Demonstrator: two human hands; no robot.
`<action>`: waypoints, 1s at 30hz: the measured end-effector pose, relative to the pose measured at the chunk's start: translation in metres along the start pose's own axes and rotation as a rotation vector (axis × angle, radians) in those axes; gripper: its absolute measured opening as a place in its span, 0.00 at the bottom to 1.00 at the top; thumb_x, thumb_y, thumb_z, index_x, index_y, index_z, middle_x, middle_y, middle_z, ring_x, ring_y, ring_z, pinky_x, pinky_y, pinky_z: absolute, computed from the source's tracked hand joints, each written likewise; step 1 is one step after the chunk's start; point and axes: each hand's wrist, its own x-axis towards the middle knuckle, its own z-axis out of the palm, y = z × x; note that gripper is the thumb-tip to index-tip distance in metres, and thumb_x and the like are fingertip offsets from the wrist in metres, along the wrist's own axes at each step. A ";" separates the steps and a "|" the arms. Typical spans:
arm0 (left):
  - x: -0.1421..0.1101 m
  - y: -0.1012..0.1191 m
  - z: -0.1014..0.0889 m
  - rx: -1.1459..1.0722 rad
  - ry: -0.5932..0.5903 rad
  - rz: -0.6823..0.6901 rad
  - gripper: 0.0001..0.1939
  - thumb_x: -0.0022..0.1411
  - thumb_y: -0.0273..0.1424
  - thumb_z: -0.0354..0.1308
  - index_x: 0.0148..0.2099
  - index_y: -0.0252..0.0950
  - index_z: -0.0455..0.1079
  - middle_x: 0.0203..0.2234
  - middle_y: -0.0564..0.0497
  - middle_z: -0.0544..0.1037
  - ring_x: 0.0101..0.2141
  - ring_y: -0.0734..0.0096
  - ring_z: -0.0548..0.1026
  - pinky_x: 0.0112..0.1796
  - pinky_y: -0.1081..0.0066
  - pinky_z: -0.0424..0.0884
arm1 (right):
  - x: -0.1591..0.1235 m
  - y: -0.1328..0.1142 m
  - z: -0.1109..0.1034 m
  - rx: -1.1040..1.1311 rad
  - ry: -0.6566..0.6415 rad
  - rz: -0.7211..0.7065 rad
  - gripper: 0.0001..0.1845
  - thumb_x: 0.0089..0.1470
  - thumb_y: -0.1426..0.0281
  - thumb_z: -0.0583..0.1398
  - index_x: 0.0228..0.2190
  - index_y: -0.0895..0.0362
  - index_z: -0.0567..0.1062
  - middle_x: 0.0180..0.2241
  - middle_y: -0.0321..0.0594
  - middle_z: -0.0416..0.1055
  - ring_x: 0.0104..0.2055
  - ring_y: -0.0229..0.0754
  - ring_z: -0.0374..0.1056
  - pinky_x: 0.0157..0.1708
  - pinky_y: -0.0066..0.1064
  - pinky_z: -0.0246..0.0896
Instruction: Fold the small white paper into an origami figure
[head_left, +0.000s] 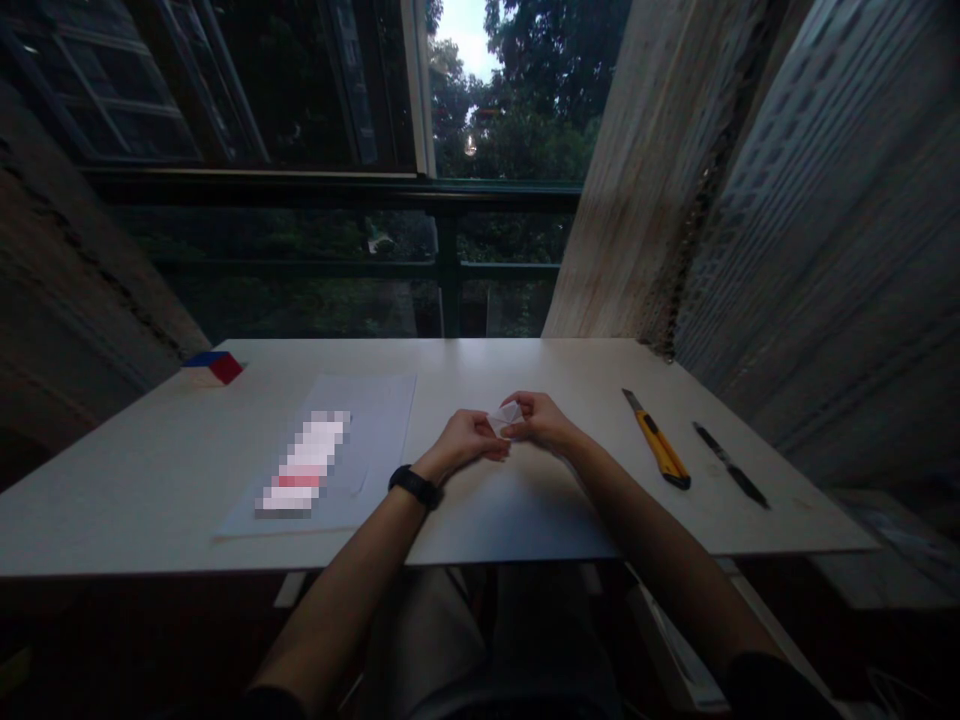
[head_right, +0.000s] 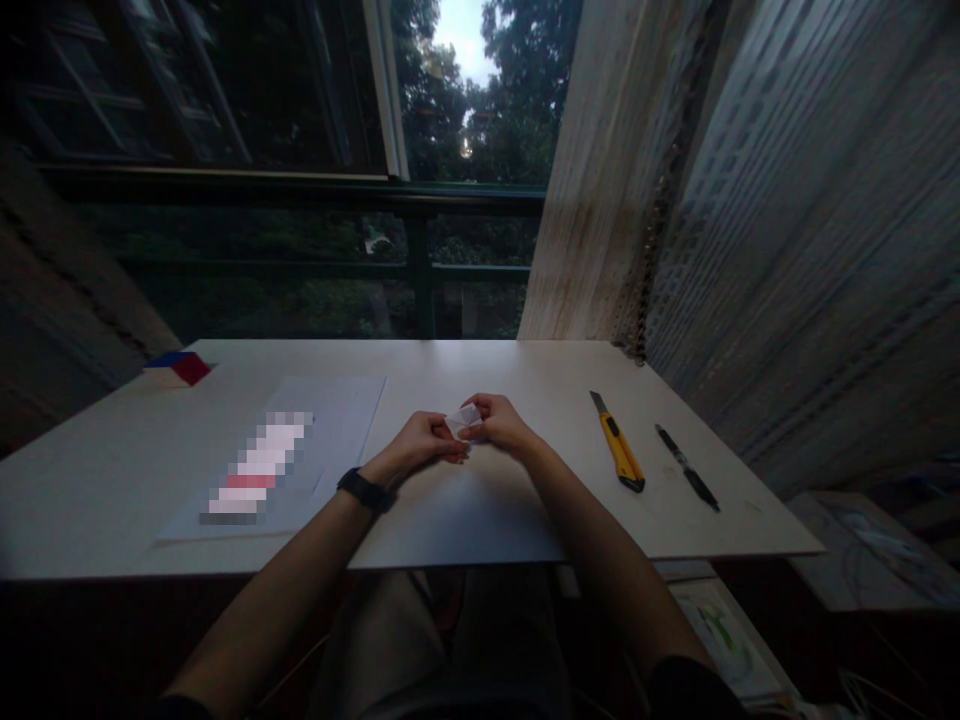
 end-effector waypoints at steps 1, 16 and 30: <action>0.000 -0.001 0.000 0.004 -0.009 0.001 0.15 0.37 0.23 0.69 0.29 0.25 0.69 0.19 0.44 0.77 0.21 0.67 0.76 0.27 0.69 0.74 | 0.000 0.000 0.000 0.010 0.000 0.014 0.22 0.22 0.76 0.68 0.26 0.61 0.70 0.19 0.32 0.69 0.20 0.33 0.62 0.22 0.26 0.55; -0.001 0.003 0.000 0.012 0.003 -0.016 0.14 0.36 0.23 0.69 0.28 0.25 0.70 0.18 0.47 0.76 0.20 0.71 0.75 0.25 0.73 0.72 | -0.001 -0.002 0.001 -0.054 -0.054 -0.029 0.19 0.25 0.73 0.69 0.24 0.60 0.69 0.19 0.32 0.68 0.21 0.33 0.62 0.21 0.24 0.55; -0.006 0.010 -0.005 -0.301 -0.066 -0.132 0.15 0.44 0.27 0.67 0.34 0.24 0.69 0.28 0.40 0.77 0.28 0.67 0.77 0.35 0.70 0.75 | 0.000 -0.003 -0.006 -0.010 -0.022 0.094 0.19 0.27 0.70 0.69 0.26 0.61 0.69 0.17 0.34 0.68 0.17 0.33 0.62 0.15 0.23 0.56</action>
